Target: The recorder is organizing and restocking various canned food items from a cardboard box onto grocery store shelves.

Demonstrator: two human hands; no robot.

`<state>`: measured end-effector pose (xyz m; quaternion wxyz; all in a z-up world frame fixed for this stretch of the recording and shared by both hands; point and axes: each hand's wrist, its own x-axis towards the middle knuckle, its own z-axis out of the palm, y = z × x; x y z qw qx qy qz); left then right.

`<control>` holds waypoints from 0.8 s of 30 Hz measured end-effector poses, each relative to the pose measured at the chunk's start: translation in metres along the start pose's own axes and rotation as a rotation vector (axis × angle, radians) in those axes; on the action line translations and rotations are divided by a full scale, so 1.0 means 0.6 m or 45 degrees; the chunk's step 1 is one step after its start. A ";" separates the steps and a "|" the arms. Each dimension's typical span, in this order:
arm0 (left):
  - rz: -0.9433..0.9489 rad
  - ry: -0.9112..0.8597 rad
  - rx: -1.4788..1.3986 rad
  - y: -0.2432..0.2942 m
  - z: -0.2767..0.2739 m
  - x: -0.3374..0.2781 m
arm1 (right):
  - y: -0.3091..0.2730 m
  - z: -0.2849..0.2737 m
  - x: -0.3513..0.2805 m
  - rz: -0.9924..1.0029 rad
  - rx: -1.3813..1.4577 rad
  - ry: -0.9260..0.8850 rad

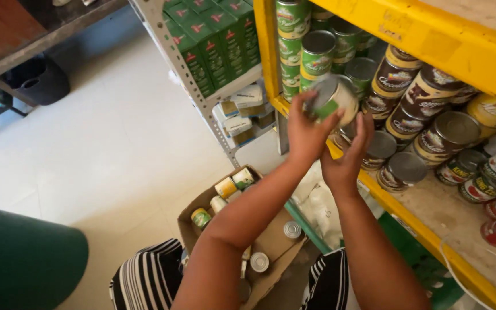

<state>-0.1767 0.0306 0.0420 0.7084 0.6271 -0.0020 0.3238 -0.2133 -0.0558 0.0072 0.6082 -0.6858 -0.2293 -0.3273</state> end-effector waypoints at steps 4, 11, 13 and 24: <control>0.262 0.062 0.195 0.036 0.051 0.047 | 0.023 -0.015 -0.010 0.054 -0.173 0.019; 0.549 0.147 0.589 -0.015 0.116 0.102 | 0.059 -0.020 -0.008 0.164 -0.193 0.066; 0.538 0.144 0.573 -0.026 0.129 0.110 | 0.060 -0.019 -0.010 0.256 -0.156 0.044; 0.400 -0.165 0.858 -0.098 0.137 0.104 | 0.082 -0.021 -0.013 0.332 0.023 0.004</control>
